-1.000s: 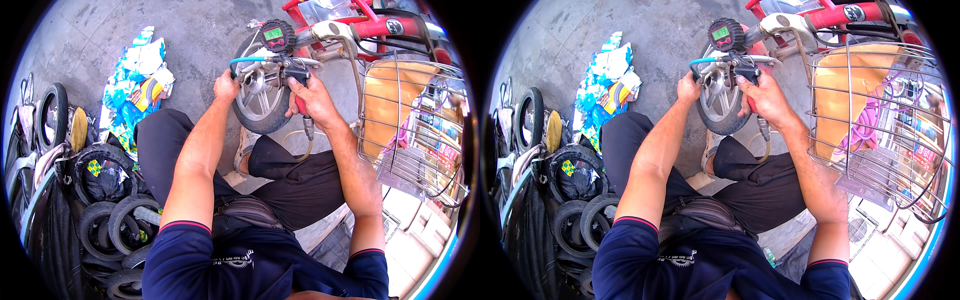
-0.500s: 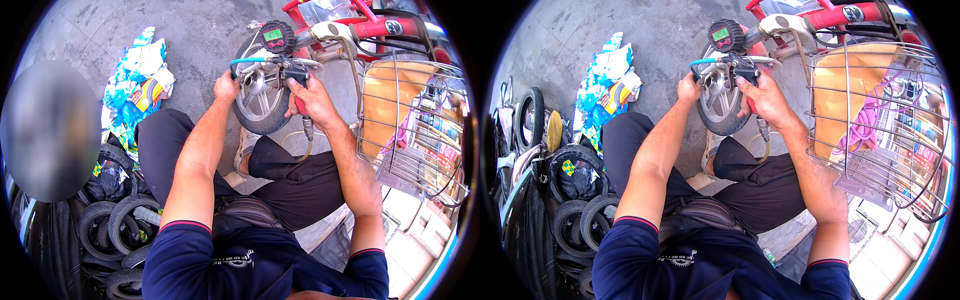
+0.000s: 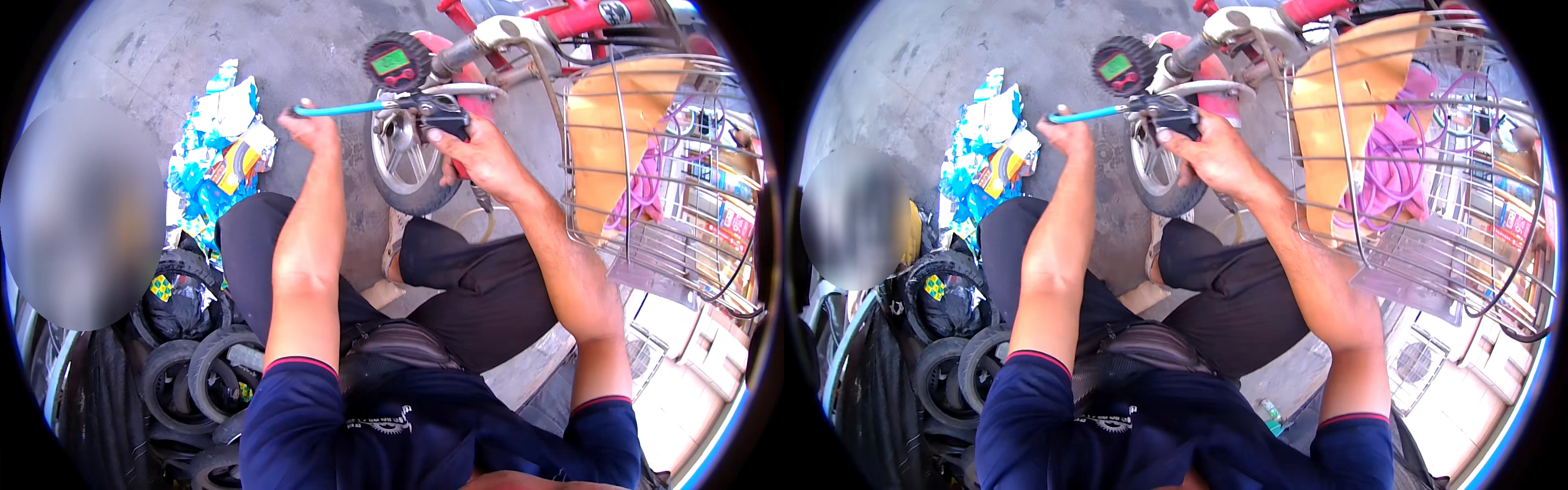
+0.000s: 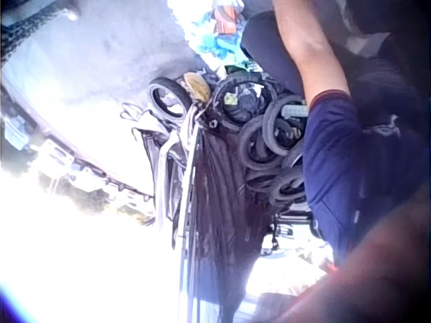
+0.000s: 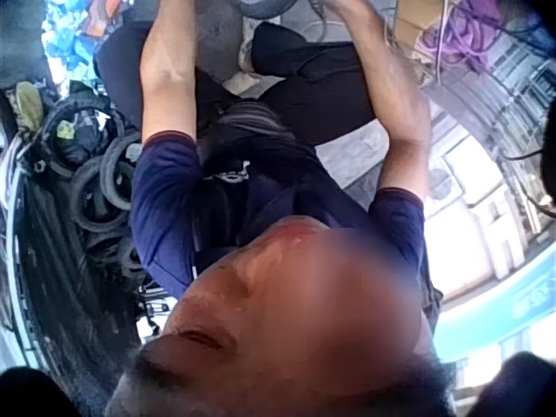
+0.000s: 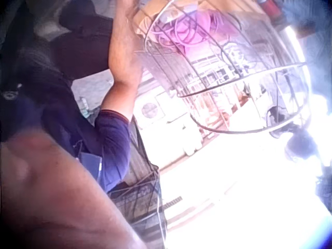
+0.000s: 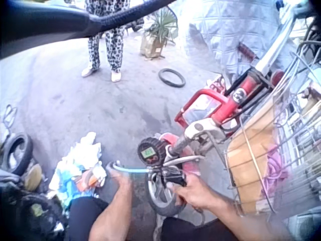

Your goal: The person inflates the tires of a small red motorcycle using an air hose with a pressure gauge, then uses a screwdriver to pry the tire off the rim of a white bicycle.

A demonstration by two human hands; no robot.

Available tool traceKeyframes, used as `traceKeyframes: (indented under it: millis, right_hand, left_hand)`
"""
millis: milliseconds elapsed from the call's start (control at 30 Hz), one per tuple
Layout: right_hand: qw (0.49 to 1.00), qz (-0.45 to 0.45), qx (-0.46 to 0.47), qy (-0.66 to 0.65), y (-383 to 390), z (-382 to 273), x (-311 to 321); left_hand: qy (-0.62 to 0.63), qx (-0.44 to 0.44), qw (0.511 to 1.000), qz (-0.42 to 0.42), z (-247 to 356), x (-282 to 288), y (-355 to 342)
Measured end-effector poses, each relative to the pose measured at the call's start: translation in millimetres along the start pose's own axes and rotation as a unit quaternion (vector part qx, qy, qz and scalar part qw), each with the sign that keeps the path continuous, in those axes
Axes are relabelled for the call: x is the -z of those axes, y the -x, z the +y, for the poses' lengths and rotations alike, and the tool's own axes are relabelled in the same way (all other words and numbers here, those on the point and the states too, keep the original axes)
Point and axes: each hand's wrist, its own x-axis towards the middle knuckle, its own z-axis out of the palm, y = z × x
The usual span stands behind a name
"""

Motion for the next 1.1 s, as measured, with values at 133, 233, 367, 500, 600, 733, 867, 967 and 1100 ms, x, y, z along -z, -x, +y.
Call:
traceKeyframes:
  millis: [133, 233, 367, 500, 600, 733, 867, 967, 1100]
  right_hand:
    - [0.993, -0.113, -0.025, 0.016, -12, 1, -7]
    - [0.98, -0.192, 0.028, 0.042, -16, -11, -38]
    - [0.977, -0.151, 0.11, 0.1, 35, 15, -76]
    - [0.98, -0.152, -0.044, 0.123, 144, -43, -80]
    - [0.977, -0.1, -0.172, 0.073, 208, -78, -63]
    - [0.872, 0.033, -0.4, -0.281, 262, -86, -26]
    - [0.772, 0.216, -0.403, -0.442, 342, -23, 32]
    - [0.705, 0.251, -0.309, -0.587, 432, 7, 113]
    - [0.665, 0.338, -0.2, -0.635, 519, -26, 248]
  left_hand:
    - [0.013, 0.104, 0.994, 0.037, 11, 40, 5]
    - [-0.175, 0.186, 0.965, 0.058, -17, 119, 26]
    - [-0.117, 0.478, 0.87, -0.024, 29, 213, 114]
    - [0.071, 0.533, 0.799, -0.27, 177, 297, 213]
    - [0.037, 0.516, 0.79, -0.329, 334, 340, 269]
    - [0.141, 0.646, 0.69, -0.295, 481, 370, 337]
    - [-0.02, 0.583, 0.652, -0.485, 520, 387, 394]
    - [-0.09, 0.553, 0.579, -0.592, 571, 367, 450]
    - [-0.157, 0.429, 0.555, -0.695, 664, 310, 554]
